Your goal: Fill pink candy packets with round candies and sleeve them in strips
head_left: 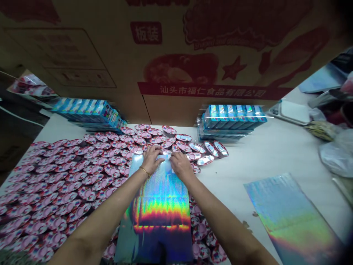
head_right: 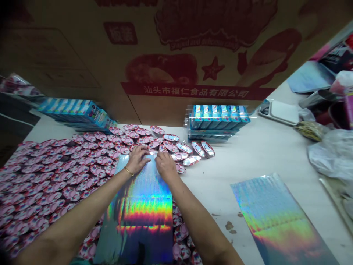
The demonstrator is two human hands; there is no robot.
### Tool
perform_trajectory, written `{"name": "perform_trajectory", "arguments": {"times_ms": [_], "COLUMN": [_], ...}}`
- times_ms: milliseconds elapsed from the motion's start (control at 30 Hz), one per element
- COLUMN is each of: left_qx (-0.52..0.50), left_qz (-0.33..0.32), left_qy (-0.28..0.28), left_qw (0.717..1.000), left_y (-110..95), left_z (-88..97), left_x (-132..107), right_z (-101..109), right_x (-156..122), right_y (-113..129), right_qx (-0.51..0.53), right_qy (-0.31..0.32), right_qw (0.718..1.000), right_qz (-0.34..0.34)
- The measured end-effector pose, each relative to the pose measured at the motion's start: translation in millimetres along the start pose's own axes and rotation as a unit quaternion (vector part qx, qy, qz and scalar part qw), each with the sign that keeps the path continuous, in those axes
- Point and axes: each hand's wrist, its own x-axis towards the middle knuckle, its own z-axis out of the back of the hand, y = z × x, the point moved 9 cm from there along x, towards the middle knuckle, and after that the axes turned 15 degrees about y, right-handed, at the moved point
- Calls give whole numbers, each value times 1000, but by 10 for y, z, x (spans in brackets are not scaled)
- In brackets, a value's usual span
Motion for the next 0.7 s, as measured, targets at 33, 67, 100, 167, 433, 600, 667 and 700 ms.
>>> {"name": "perform_trajectory", "arguments": {"times_ms": [33,67,100,167,433,600,667,700], "left_qx": [-4,-8,-12,-35,-507,-554,-530,-513], "left_qz": [-3,-5,-6,-7,31,51,57,59], "left_qy": [3,4,4,-3,100,67,54,45], "left_qw": [1000,1000,1000,999,856,828,844,855], "left_y": [2,-1,-13,-66,-534,-497,-422,-387], "left_z": [0,4,14,49,-218,-262,-264,-255], "left_x": [-20,-36,-47,-45,254,469,582,642], "right_z": [70,142,202,240,-3,-45,-24,0], "right_x": [-44,-97,-158,-283,-505,-531,-524,-524], "right_y": [-25,-73,-150,-369,-880,-993,-1038,-1060], "right_qx": [58,131,213,384,696,648,593,555], "right_qy": [-11,-29,-50,-89,-194,-271,-297,-311], "right_qw": [998,991,975,914,639,653,688,707], "right_qz": [-12,-25,-44,-98,-264,-284,-295,-308]}}
